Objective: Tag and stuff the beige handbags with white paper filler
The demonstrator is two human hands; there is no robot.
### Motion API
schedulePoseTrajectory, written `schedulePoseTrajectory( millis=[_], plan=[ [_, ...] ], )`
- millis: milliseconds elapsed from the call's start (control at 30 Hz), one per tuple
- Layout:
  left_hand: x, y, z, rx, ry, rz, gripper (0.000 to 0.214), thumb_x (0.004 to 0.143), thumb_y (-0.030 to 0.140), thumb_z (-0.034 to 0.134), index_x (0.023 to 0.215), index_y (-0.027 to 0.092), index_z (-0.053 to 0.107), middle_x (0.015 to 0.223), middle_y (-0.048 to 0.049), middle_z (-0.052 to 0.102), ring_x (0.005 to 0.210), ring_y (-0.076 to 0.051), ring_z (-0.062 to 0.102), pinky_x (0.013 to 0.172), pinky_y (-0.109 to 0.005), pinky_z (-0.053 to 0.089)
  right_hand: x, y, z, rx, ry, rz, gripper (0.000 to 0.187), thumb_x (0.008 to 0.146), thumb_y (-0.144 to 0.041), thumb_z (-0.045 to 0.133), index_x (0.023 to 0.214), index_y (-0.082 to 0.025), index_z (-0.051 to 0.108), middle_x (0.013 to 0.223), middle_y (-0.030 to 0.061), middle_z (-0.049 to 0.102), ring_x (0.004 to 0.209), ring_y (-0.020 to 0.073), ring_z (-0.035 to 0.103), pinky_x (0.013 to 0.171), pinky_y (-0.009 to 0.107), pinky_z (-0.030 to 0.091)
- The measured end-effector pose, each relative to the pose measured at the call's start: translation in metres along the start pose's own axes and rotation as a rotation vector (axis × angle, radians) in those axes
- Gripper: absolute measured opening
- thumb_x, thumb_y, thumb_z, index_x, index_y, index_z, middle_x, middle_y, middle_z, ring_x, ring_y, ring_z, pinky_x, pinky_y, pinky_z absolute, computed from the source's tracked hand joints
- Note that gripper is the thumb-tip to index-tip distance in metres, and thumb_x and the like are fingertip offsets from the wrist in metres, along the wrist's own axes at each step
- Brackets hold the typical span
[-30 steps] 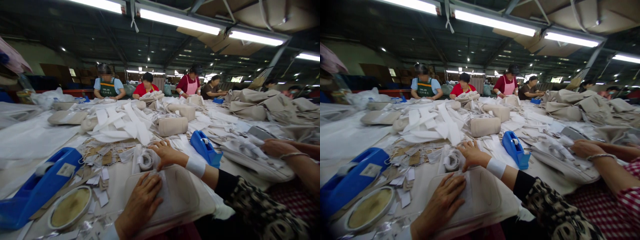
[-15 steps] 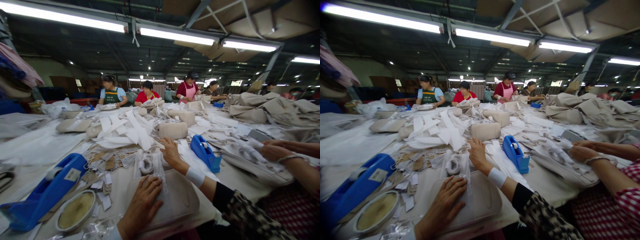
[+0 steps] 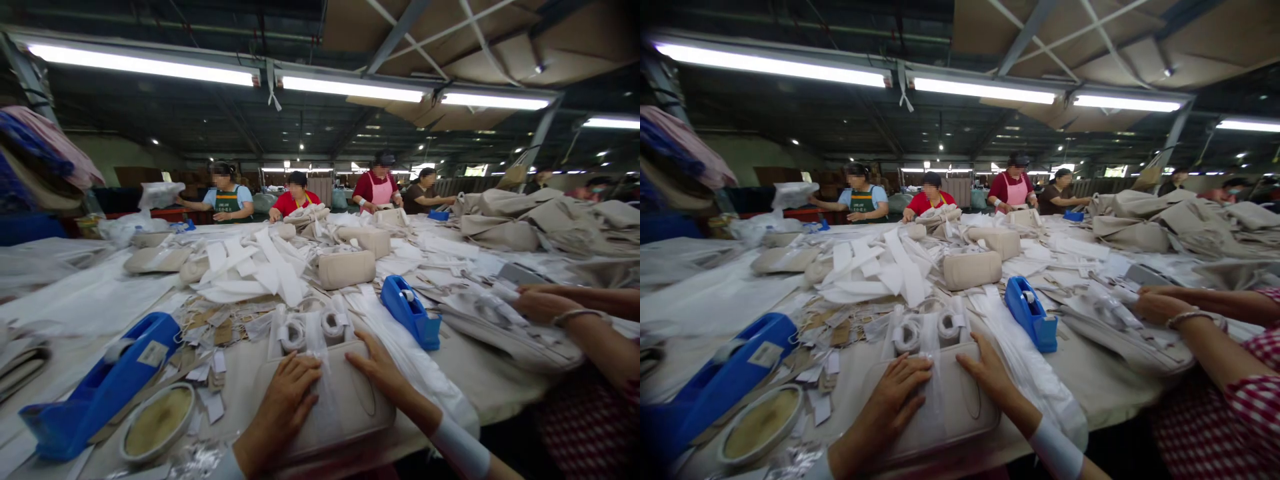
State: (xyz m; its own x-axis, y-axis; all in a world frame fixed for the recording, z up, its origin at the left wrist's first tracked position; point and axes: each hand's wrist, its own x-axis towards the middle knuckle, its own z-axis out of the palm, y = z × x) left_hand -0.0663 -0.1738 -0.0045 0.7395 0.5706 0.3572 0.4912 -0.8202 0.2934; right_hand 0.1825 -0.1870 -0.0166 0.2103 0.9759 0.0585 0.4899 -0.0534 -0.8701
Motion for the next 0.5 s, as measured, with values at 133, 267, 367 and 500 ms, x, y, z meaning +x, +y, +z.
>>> schedulePoseTrajectory(
  millis=[133, 267, 367, 500],
  plan=[
    [-0.006, -0.004, 0.014, 0.158, 0.137, -0.057, 0.038, 0.086, 0.024, 0.060, 0.124, 0.024, 0.055, 0.138, -0.0084, 0.055, 0.128, -0.027, 0.050, 0.113, -0.052, 0.035, -0.004, -0.006, -0.001, 0.103, -0.003, 0.014, 0.074, 0.073, -0.047, 0.061, 0.135, -0.009, 0.046, 0.139, 0.0170, 0.053, 0.129, 0.0323, 0.048, 0.111, 0.044, 0.033],
    [-0.010, -0.013, 0.023, 0.279, 0.462, -0.382, 0.062, 0.081, 0.044, 0.065, 0.133, 0.015, 0.047, 0.141, -0.0183, 0.047, 0.131, -0.037, 0.043, 0.108, -0.057, 0.036, -0.006, -0.004, -0.004, 0.166, -0.003, 0.057, 0.080, 0.071, -0.047, 0.063, 0.138, -0.008, 0.041, 0.137, 0.0178, 0.054, 0.130, 0.0335, 0.047, 0.111, 0.043, 0.034],
    [-0.008, -0.021, 0.013, 0.069, 0.464, -0.675, 0.077, 0.078, 0.051, 0.060, 0.138, 0.008, 0.038, 0.139, -0.0226, 0.045, 0.132, -0.038, 0.041, 0.109, -0.054, 0.036, -0.007, -0.004, -0.005, 0.187, -0.011, 0.108, 0.084, 0.070, -0.049, 0.065, 0.139, -0.008, 0.041, 0.137, 0.0186, 0.053, 0.129, 0.0342, 0.048, 0.110, 0.044, 0.034],
    [-0.001, -0.026, -0.010, -0.301, 0.290, -0.917, 0.089, 0.073, 0.058, 0.058, 0.142, 0.009, 0.031, 0.130, -0.0199, 0.056, 0.119, -0.036, 0.057, 0.103, -0.049, 0.042, -0.008, -0.009, -0.008, 0.221, -0.014, 0.135, 0.080, 0.069, -0.048, 0.067, 0.136, -0.010, 0.045, 0.135, 0.0171, 0.055, 0.125, 0.0333, 0.052, 0.107, 0.043, 0.037]
  ],
)
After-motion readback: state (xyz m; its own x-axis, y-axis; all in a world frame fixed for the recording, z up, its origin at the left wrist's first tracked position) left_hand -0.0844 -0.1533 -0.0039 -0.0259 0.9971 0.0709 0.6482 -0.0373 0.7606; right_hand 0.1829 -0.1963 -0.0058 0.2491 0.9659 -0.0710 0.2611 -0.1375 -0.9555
